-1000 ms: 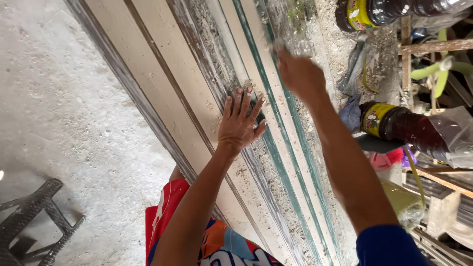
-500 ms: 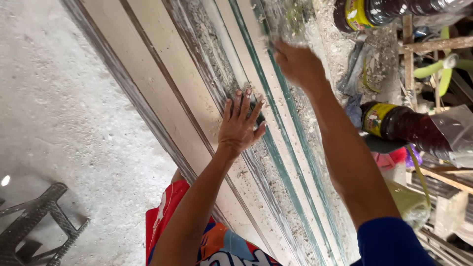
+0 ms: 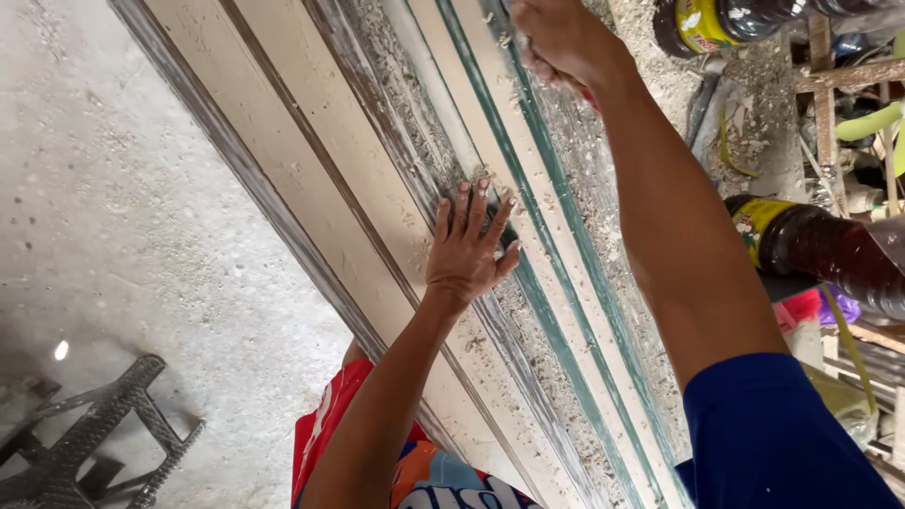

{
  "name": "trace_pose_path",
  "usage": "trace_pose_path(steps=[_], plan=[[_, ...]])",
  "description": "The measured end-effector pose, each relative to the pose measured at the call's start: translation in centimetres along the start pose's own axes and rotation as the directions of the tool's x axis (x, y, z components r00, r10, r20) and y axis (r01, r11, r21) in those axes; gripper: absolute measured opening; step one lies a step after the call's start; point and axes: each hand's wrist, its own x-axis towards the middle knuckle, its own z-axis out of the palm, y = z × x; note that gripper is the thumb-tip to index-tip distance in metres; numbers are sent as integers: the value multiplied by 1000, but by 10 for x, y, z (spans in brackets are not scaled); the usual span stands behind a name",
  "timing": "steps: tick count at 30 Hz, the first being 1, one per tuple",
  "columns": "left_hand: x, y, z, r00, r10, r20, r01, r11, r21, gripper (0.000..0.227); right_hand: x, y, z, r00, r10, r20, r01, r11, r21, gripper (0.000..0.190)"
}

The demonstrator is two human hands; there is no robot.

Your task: Scraping excess material or debris from building frame components using a small scraper tool.

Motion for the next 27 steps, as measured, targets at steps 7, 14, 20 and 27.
trace_pose_path(steps=[7,14,20,27], plan=[[-3,2,-1,999,29,-16,-29,1000,3,69,-126,86,41,956,293,10,-293,955,53,49],[1,5,-5,999,7,53,-9,1000,24,70,-372,298,109,759,640,119,-651,745,147,51],[0,14,-9,956,-109,274,87,992,91,83,-416,302,139,813,526,-248,-495,850,180,51],[-4,18,-6,972,-122,201,109,991,76,84,-406,260,213,890,160,-428,-202,978,-53,41]])
